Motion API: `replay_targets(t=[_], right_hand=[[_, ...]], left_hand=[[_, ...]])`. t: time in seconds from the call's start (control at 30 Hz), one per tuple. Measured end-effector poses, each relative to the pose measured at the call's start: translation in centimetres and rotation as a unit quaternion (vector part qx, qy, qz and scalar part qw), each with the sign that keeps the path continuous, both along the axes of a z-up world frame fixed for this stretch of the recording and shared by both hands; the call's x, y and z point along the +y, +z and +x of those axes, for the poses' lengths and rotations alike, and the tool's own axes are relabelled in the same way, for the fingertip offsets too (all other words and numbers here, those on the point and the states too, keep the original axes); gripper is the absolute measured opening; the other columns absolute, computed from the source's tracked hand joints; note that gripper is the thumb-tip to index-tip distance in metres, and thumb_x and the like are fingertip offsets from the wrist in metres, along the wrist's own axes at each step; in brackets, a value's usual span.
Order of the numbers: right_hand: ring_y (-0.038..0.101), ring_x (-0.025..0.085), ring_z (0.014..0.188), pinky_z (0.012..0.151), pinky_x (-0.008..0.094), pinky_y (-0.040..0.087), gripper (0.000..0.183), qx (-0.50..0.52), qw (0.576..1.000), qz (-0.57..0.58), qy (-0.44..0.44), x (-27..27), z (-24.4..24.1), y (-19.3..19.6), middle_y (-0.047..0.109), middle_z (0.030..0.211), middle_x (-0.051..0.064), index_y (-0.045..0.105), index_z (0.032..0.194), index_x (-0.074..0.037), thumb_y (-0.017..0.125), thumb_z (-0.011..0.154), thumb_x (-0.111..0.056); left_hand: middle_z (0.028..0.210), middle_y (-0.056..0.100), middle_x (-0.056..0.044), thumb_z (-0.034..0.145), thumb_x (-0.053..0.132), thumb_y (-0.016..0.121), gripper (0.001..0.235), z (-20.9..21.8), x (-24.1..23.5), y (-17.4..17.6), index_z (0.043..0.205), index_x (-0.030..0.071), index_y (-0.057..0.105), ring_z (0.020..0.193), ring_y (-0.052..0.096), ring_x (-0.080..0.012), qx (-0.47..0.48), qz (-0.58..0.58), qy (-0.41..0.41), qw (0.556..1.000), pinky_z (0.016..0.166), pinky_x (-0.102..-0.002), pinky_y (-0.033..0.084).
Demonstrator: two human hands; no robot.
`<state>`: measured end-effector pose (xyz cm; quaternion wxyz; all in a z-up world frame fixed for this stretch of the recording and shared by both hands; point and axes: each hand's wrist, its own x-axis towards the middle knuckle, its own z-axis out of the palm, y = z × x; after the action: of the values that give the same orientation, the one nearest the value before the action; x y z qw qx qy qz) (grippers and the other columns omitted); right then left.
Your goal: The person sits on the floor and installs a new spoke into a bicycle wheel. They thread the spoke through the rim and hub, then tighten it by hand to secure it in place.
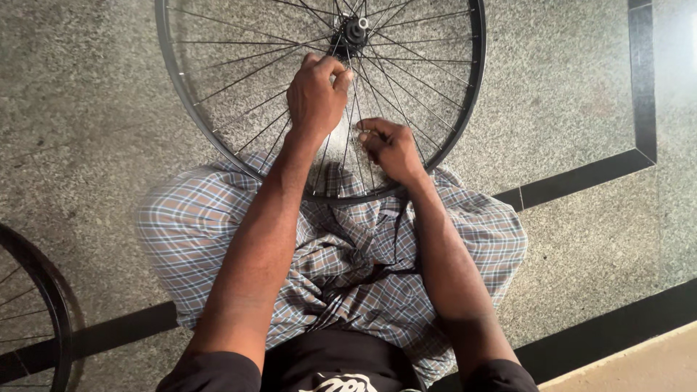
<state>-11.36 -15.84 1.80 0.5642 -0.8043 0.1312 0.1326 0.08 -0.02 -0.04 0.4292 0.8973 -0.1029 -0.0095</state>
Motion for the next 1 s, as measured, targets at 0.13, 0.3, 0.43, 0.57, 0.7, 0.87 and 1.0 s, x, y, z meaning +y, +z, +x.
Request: replay_targets(t=[0.13, 0.3, 0.43, 0.57, 0.7, 0.87, 1.0], right_hand=[[0.057, 0.007, 0.059, 0.055, 0.026, 0.047, 0.024, -0.003, 1.000, -0.011, -0.001, 0.0, 0.1, 0.3, 0.064, 0.069, -0.001, 0.073, 0.117, -0.001, 0.069, 0.097, -0.014], [0.053, 0.007, 0.058, 0.053, 0.027, 0.044, 0.023, 0.010, 1.000, 0.001, -0.006, -0.4, 0.2, 0.3, 0.061, 0.067, -0.001, 0.074, 0.117, -0.002, 0.069, 0.098, -0.014], [0.053, 0.007, 0.059, 0.054, 0.027, 0.044, 0.022, 0.000, 1.000, -0.015, 0.006, -0.7, 0.5, 0.1, 0.061, 0.068, -0.001, 0.075, 0.116, -0.002, 0.069, 0.098, -0.015], [0.056, 0.008, 0.058, 0.054, 0.028, 0.046, 0.023, -0.001, 0.999, -0.032, 0.023, -0.8, 0.8, 0.5, 0.066, 0.071, 0.000, 0.074, 0.116, -0.003, 0.069, 0.097, -0.015], [0.056, 0.009, 0.060, 0.056, 0.029, 0.047, 0.021, -0.015, 0.998, -0.054, 0.035, -0.9, 0.8, 0.7, 0.066, 0.070, 0.003, 0.075, 0.116, -0.004, 0.070, 0.098, -0.014], [0.055, 0.010, 0.061, 0.057, 0.029, 0.047, 0.021, -0.009, 0.997, -0.056, 0.047, -1.7, 1.2, 0.3, 0.066, 0.072, 0.003, 0.076, 0.115, -0.005, 0.070, 0.098, -0.014], [0.055, 0.010, 0.063, 0.059, 0.029, 0.048, 0.020, -0.041, 0.996, -0.062, 0.050, -1.7, 1.3, 0.1, 0.066, 0.074, 0.006, 0.076, 0.113, -0.004, 0.071, 0.097, -0.013]], left_hand=[[0.100, 0.065, -0.011, 0.089, 0.027, 0.081, 0.018, -0.1, -0.1, -0.4, 0.087, 0.011, 0.072, 0.084, 0.069, -0.0281, -0.016, -0.003, -0.005, 1.000, 0.069, -0.043, 0.053], [0.104, 0.065, -0.010, 0.091, 0.029, 0.080, 0.019, 0.1, -0.4, -1.1, 0.092, 0.012, 0.071, 0.081, 0.069, -0.0250, 0.045, 0.019, -0.020, 0.999, 0.066, -0.040, 0.056], [0.101, 0.065, -0.011, 0.089, 0.028, 0.085, 0.021, -0.2, -0.3, -1.7, 0.092, 0.011, 0.073, 0.082, 0.069, -0.0259, -0.022, 0.023, -0.013, 0.999, 0.067, -0.043, 0.053], [0.102, 0.065, -0.011, 0.088, 0.026, 0.086, 0.023, -0.3, -0.3, -1.5, 0.097, 0.010, 0.072, 0.082, 0.070, -0.0247, -0.025, 0.007, -0.014, 1.000, 0.068, -0.043, 0.054], [0.100, 0.065, -0.011, 0.087, 0.026, 0.087, 0.025, -0.5, -0.2, -1.2, 0.098, 0.010, 0.072, 0.082, 0.069, -0.0282, -0.033, 0.006, -0.008, 0.999, 0.070, -0.045, 0.053], [0.103, 0.065, -0.011, 0.086, 0.027, 0.088, 0.025, -0.5, -0.3, -1.5, 0.097, 0.010, 0.073, 0.085, 0.070, -0.0288, -0.049, 0.009, -0.008, 0.999, 0.070, -0.046, 0.053], [0.102, 0.066, -0.010, 0.087, 0.029, 0.089, 0.027, -0.4, -0.3, -1.6, 0.105, 0.014, 0.076, 0.087, 0.069, -0.0287, -0.067, 0.011, -0.003, 0.998, 0.072, -0.044, 0.054]])
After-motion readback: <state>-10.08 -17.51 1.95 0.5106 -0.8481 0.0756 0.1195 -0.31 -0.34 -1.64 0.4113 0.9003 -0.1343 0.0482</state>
